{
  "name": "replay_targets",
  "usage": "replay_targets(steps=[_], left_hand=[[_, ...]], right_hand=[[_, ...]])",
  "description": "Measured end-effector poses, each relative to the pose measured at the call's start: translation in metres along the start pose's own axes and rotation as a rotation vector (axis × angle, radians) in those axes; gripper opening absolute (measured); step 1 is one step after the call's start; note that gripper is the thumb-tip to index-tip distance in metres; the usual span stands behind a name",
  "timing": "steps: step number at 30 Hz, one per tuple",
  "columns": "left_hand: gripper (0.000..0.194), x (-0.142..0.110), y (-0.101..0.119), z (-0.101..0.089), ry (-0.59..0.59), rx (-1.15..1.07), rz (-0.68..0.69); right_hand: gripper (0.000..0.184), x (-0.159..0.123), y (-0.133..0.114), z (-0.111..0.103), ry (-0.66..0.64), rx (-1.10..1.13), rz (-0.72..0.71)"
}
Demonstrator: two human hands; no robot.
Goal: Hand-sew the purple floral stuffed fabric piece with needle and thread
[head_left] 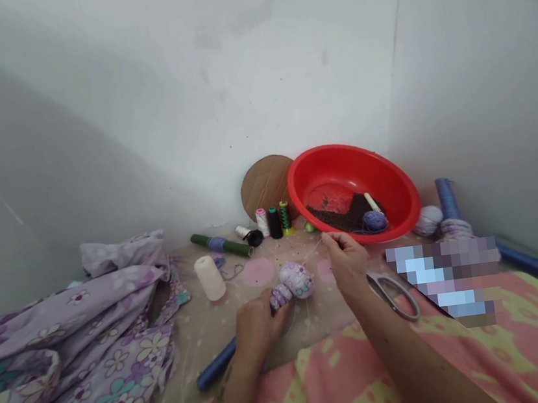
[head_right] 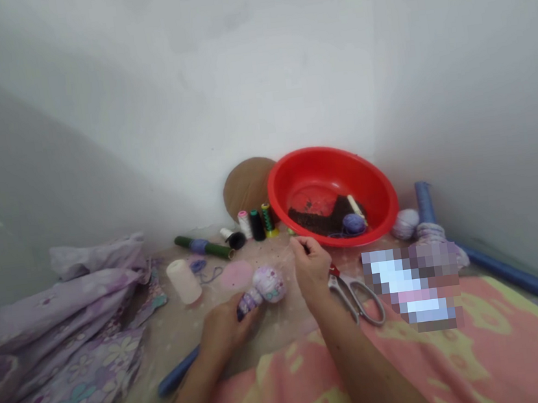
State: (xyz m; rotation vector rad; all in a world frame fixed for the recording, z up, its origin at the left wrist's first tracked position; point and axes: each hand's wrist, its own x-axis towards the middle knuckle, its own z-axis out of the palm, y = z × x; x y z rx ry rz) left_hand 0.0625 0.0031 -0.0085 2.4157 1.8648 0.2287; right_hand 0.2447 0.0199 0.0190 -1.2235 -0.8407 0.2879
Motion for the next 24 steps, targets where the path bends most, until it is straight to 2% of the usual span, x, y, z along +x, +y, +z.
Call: replay_targets(steps=[9, 14, 16, 18, 20, 24], left_hand=[[0.045, 0.002, -0.006, 0.008, 0.053, 0.011, 0.011], [0.040, 0.005, -0.010, 0.010, 0.126, 0.033, -0.035], [0.041, 0.007, -0.011, 0.011, 0.128, 0.038, -0.072], [0.042, 0.008, -0.012, 0.011, 0.125, 0.042, -0.096], [0.043, 0.008, -0.012, 0.012, 0.130, 0.046, -0.097], [0.045, 0.008, -0.013, 0.012, 0.133, 0.060, -0.101]], right_hand=[[0.029, 0.006, 0.014, -0.002, 0.032, 0.000, 0.024], [0.033, 0.009, 0.014, -0.003, 0.150, -0.009, 0.000], [0.032, 0.005, 0.011, -0.001, 0.158, -0.037, -0.027], [0.030, -0.004, 0.006, 0.003, 0.105, -0.084, -0.043], [0.028, -0.015, 0.003, 0.009, -0.011, -0.120, -0.056], [0.026, -0.036, 0.011, 0.023, -0.372, -0.072, -0.097]])
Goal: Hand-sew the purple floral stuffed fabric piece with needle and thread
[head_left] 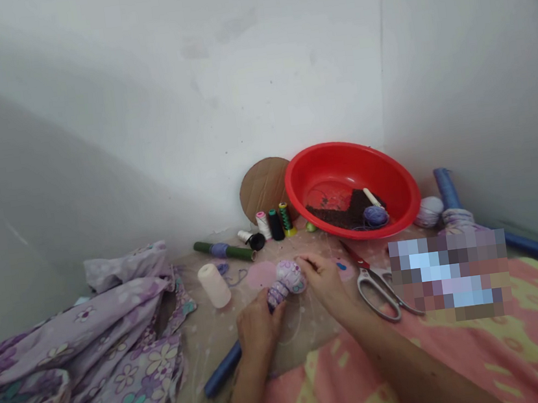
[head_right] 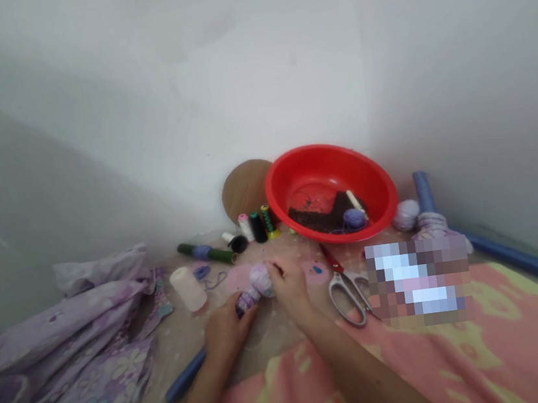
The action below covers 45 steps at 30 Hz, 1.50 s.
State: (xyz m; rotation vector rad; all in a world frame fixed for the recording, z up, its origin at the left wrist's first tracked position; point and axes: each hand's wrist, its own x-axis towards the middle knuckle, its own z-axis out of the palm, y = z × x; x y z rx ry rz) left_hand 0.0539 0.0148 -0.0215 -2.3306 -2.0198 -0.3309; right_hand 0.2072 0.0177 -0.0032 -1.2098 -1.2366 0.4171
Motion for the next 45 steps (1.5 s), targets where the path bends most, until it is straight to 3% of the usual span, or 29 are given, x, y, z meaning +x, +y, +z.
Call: replay_targets(steps=[4, 12, 17, 22, 30, 45], left_hand=[[0.049, 0.000, 0.000, -0.002, -0.016, 0.005, -0.019], [0.048, 0.000, -0.001, -0.004, -0.034, 0.009, -0.024], [0.042, 0.001, -0.001, -0.004, -0.029, 0.007, -0.032], [0.049, 0.003, -0.003, -0.004, -0.022, -0.014, -0.033], [0.051, 0.005, -0.003, -0.008, -0.067, -0.019, -0.039], [0.050, 0.005, -0.004, -0.007, -0.075, -0.041, -0.043]], right_hand=[[0.025, -0.008, 0.013, 0.013, -0.263, -0.024, 0.007], [0.023, -0.023, 0.009, 0.025, -0.411, -0.067, 0.028], [0.020, -0.029, 0.016, 0.028, -0.421, -0.080, 0.112], [0.022, -0.027, 0.021, 0.020, -0.421, -0.151, 0.150], [0.028, -0.028, 0.009, 0.009, -0.487, -0.315, 0.128], [0.030, -0.027, 0.019, 0.009, -0.536, -0.359, 0.086]])
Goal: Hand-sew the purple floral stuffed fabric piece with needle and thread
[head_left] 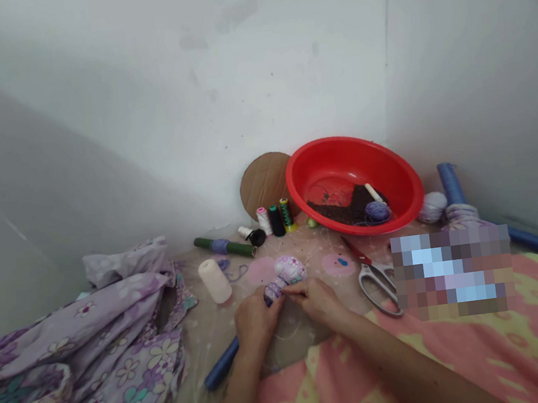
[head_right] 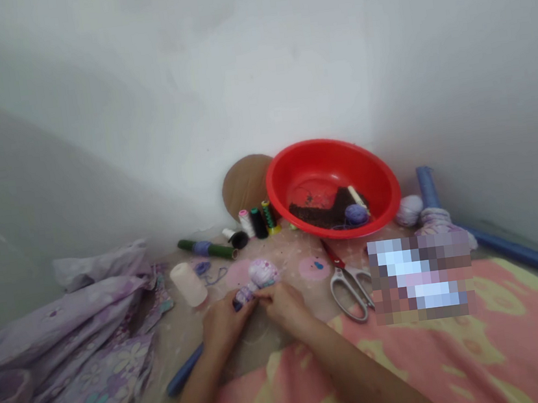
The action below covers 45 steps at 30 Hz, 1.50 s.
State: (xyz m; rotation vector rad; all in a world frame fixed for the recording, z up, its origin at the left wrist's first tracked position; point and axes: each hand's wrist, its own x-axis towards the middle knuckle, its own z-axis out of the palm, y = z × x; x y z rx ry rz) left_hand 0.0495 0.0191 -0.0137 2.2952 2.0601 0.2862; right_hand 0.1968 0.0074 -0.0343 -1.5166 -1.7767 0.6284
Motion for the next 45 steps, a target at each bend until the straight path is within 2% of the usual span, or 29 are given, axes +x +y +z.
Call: replay_targets(steps=[14, 21, 27, 45], left_hand=[[0.047, -0.001, 0.001, 0.000, 0.011, 0.011, 0.010], [0.047, -0.001, 0.000, 0.001, -0.003, 0.010, 0.014], [0.045, -0.001, -0.002, 0.005, 0.038, 0.032, 0.048], [0.040, -0.004, 0.003, 0.004, 0.026, 0.041, 0.036]], right_hand=[[0.029, -0.003, -0.008, 0.002, 0.071, -0.020, 0.002], [0.023, -0.004, -0.012, 0.006, 0.083, -0.045, 0.078], [0.016, -0.003, -0.010, 0.014, 0.103, -0.091, 0.114], [0.016, -0.001, -0.011, 0.024, 0.135, -0.089, 0.194]])
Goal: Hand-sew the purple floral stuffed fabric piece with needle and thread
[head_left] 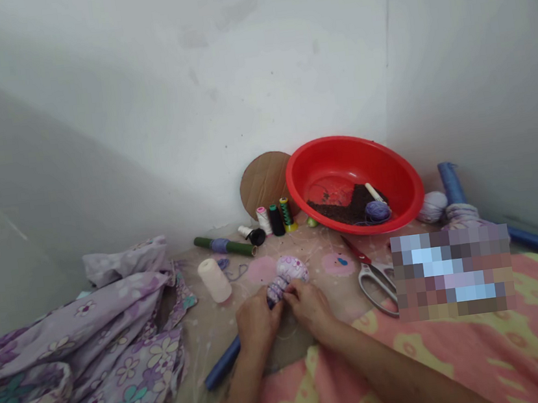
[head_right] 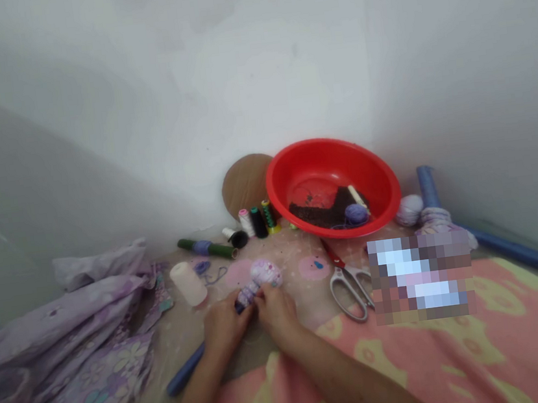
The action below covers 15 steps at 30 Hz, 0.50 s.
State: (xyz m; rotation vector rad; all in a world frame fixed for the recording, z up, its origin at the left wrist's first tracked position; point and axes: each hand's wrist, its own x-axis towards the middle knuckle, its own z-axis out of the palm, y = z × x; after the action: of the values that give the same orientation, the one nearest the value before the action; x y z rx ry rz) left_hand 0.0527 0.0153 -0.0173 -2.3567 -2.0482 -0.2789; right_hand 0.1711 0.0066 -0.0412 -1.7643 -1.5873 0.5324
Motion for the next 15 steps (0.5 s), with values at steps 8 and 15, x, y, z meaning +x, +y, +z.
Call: replay_targets(steps=[8, 15], left_hand=[[0.033, 0.000, -0.001, 0.002, 0.004, -0.013, 0.018], [0.034, -0.001, 0.001, 0.001, -0.031, -0.030, 0.010]], right_hand=[[0.019, -0.002, -0.009, -0.001, -0.004, -0.040, -0.031], [0.036, -0.004, -0.012, -0.014, -0.104, -0.162, -0.199]])
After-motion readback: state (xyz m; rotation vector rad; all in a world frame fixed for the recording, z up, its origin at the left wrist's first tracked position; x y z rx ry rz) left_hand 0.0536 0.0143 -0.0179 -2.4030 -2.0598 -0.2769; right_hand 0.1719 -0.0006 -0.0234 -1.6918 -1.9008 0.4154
